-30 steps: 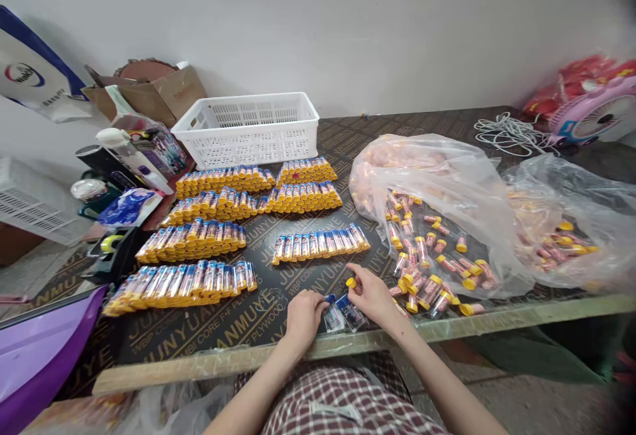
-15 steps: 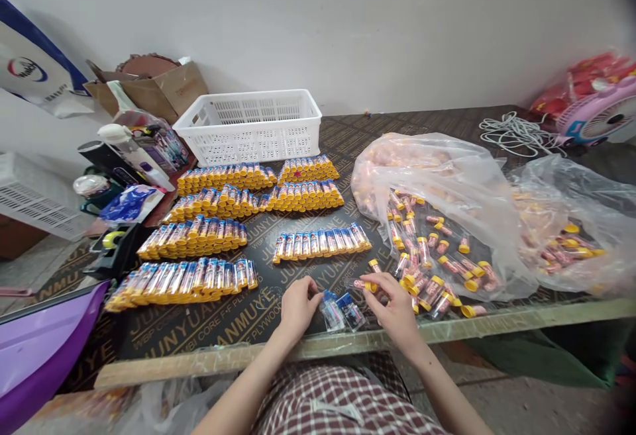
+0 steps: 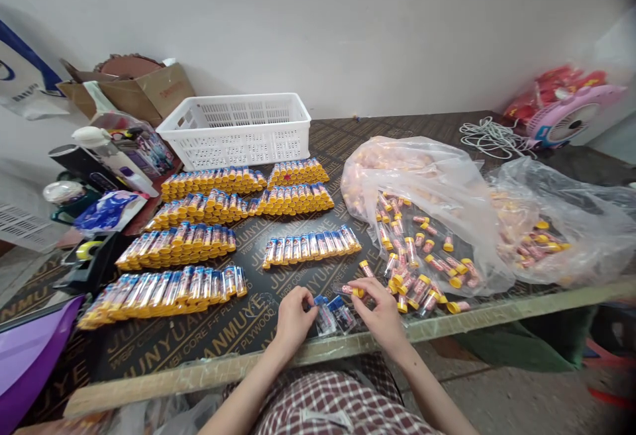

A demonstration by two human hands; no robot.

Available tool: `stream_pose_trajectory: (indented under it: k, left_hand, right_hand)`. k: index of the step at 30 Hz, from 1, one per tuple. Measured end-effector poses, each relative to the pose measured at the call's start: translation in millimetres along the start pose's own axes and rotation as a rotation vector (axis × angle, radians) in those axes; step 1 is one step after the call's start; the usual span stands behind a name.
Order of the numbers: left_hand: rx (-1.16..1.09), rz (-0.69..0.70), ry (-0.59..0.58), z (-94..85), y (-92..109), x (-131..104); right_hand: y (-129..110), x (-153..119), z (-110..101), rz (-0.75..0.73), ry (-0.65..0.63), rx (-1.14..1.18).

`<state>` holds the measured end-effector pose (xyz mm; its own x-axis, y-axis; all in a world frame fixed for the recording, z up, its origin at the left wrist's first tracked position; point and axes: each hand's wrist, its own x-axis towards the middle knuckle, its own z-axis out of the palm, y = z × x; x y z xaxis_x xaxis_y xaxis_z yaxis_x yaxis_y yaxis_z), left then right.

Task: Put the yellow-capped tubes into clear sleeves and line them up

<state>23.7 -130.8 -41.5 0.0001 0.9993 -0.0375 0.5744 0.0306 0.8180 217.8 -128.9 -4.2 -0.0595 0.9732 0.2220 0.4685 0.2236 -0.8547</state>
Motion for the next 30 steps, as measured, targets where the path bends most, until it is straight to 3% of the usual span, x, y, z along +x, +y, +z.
stream_pose_trajectory:
  k: [3, 7, 11, 20, 25, 30]
  left_hand:
    - [-0.38, -0.121, 0.026, -0.9, 3, 6]
    - [-0.905, -0.409, 0.04, -6.6, 12, 18]
    - [-1.157, -0.561, 0.066, -13.4, 19, 29]
    - [-1.175, -0.602, 0.182, -13.7, 23, 30]
    - [-1.141, -0.597, 0.188, -12.5, 24, 28]
    - [-1.076, -0.495, 0.152, -10.2, 26, 26]
  right_hand:
    - [-1, 0, -1, -0.008, 0.02, 0.009]
    - [-1, -4, 0, 0.001, 0.063, 0.099]
    - [-2, -13, 3, -0.015, 0.099, 0.168]
    - [-9, -22, 6, -0.111, 0.134, 0.069]
    - [-12, -21, 6, -0.166, 0.139, 0.005]
    - [-13, -23, 8, -0.146, -0.026, 0.042]
